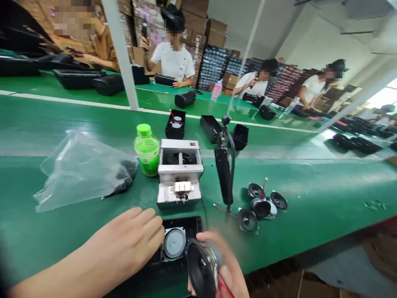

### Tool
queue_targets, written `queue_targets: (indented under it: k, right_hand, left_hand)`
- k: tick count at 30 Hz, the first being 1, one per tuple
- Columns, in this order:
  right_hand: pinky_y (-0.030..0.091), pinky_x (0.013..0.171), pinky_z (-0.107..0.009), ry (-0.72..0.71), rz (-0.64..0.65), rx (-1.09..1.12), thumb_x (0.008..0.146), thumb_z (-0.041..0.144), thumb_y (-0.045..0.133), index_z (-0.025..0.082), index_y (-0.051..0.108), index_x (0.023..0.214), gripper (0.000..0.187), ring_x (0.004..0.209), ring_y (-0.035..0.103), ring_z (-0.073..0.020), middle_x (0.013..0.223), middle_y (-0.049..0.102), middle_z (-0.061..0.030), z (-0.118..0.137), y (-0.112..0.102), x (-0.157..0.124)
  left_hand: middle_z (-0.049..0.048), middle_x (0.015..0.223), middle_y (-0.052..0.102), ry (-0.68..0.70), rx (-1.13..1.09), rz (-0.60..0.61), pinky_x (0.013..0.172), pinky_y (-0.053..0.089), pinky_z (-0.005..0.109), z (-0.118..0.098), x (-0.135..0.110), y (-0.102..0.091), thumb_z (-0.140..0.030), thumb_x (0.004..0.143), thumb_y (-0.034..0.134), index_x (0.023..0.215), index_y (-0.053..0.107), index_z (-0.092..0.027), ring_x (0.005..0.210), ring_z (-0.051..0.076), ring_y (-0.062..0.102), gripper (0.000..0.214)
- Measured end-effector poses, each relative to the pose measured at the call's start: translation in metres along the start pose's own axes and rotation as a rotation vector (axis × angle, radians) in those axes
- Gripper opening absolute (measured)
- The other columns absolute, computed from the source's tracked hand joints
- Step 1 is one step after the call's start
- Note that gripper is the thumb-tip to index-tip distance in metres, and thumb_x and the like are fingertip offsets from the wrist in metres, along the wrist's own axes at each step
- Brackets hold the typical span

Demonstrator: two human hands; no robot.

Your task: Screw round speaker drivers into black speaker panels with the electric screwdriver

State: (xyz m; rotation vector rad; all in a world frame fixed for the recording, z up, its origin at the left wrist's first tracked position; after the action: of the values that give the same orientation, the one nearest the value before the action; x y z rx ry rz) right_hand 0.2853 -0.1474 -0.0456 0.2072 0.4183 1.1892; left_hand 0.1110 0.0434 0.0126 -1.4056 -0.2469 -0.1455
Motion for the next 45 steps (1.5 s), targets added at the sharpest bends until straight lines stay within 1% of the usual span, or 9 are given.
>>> queue_targets:
  k: [5, 8, 12, 17, 24, 27, 31, 38, 45]
  right_hand:
    - [0.061, 0.077, -0.032, -0.123, -0.062, -0.03, 0.087, 0.063, 0.081, 0.036, 0.066, 0.143, 0.064, 0.09, 0.071, -0.0218, 0.108, 0.074, -0.006, 0.004, 0.012, 0.0]
    - [0.065, 0.084, -0.035, -0.214, -0.021, -0.094, 0.083, 0.057, 0.087, 0.039, 0.07, 0.141, 0.063, 0.1, 0.074, -0.0235, 0.126, 0.071, -0.0085, 0.006, 0.02, 0.005]
    - [0.064, 0.092, -0.035, -0.337, 0.04, -0.211, 0.088, 0.052, 0.085, 0.042, 0.072, 0.142, 0.057, 0.103, 0.073, -0.0219, 0.122, 0.069, -0.0079, 0.012, 0.025, 0.009]
    - [0.061, 0.091, -0.034, -0.388, 0.144, -0.323, 0.096, 0.044, 0.078, 0.046, 0.073, 0.137, 0.041, 0.107, 0.071, -0.0213, 0.127, 0.066, -0.0077, 0.028, 0.028, 0.014]
    - [0.06, 0.088, -0.038, -0.255, 0.5, -0.394, 0.093, 0.043, 0.083, 0.046, 0.075, 0.13, 0.038, 0.105, 0.07, -0.0229, 0.121, 0.069, -0.0066, 0.035, 0.07, 0.044]
    - [0.061, 0.094, -0.04, -0.135, 0.557, -0.622, 0.088, 0.035, 0.08, 0.036, 0.069, 0.137, 0.051, 0.106, 0.073, -0.0241, 0.12, 0.072, -0.0067, 0.026, 0.094, 0.062]
    - [0.063, 0.093, -0.042, -0.134, 0.521, -0.875, 0.078, 0.02, 0.072, 0.028, 0.066, 0.132, 0.055, 0.103, 0.074, -0.0248, 0.115, 0.076, -0.0062, 0.027, 0.111, 0.08]
    - [0.064, 0.098, -0.046, -0.39, 0.808, -1.359, 0.076, 0.004, 0.064, 0.024, 0.074, 0.13, 0.058, 0.117, 0.075, -0.0322, 0.138, 0.076, -0.0128, 0.033, 0.111, 0.093]
    - [0.062, 0.084, -0.035, -0.499, 0.832, -1.584, 0.089, 0.004, 0.066, 0.027, 0.071, 0.132, 0.049, 0.104, 0.076, -0.0261, 0.13, 0.077, -0.0098, 0.025, 0.112, 0.094]
  left_hand:
    - [0.0022, 0.078, 0.065, -0.084, -0.15, -0.007, 0.061, 0.039, 0.039, 0.004, 0.019, -0.003, 0.005, 0.088, 0.056, 0.09, 0.066, -0.021, 0.066, 0.025, 0.058, 0.028]
    - [0.0018, 0.09, 0.077, -0.051, -0.232, -0.004, 0.063, 0.056, 0.037, -0.005, 0.021, 0.003, -0.001, 0.09, 0.064, 0.129, 0.066, -0.017, 0.071, 0.025, 0.072, 0.042]
    - [0.0037, 0.137, 0.08, -0.111, -0.552, -0.007, 0.091, 0.069, 0.029, -0.006, 0.002, 0.002, -0.008, 0.091, 0.066, 0.176, 0.016, -0.028, 0.11, 0.021, 0.082, 0.1]
    - [-0.0044, 0.148, 0.076, -0.421, -0.656, -0.141, 0.105, 0.066, 0.028, 0.015, -0.041, -0.008, -0.023, 0.106, 0.059, 0.172, 0.028, -0.046, 0.127, 0.016, 0.079, 0.077]
    - [0.0066, 0.162, 0.066, -0.835, -0.745, -0.361, 0.119, 0.059, 0.048, 0.02, -0.117, 0.001, -0.044, 0.114, 0.056, 0.167, 0.042, -0.042, 0.146, 0.027, 0.067, 0.055]
    - [0.0098, 0.183, 0.037, -0.824, -0.966, -0.212, 0.128, 0.045, 0.06, 0.001, -0.145, 0.019, -0.053, 0.102, 0.075, 0.177, 0.02, -0.042, 0.165, 0.038, 0.043, 0.094]
    - [0.0072, 0.184, 0.035, -0.842, -0.919, -0.076, 0.13, 0.04, 0.068, -0.022, -0.154, 0.044, -0.01, 0.071, 0.096, 0.176, 0.01, -0.052, 0.164, 0.041, 0.042, 0.142]
    - [0.0112, 0.177, 0.048, -0.796, -0.865, -0.162, 0.126, 0.051, 0.064, -0.023, -0.148, 0.051, -0.031, 0.07, 0.107, 0.177, 0.012, -0.049, 0.156, 0.042, 0.055, 0.144]
    - [0.0095, 0.177, 0.047, -0.79, -0.854, -0.14, 0.126, 0.053, 0.061, -0.022, -0.147, 0.047, -0.031, 0.073, 0.105, 0.178, 0.012, -0.048, 0.156, 0.042, 0.055, 0.141]
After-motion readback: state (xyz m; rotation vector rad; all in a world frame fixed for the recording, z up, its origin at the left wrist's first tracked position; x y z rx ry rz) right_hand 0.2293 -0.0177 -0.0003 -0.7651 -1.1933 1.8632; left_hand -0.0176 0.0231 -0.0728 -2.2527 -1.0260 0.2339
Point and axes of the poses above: each hand's wrist, its own x-axis towards the middle knuckle, its own y-axis out of the palm, z = x × y, the point moved 2 cm from there along x, towards the middle knuckle
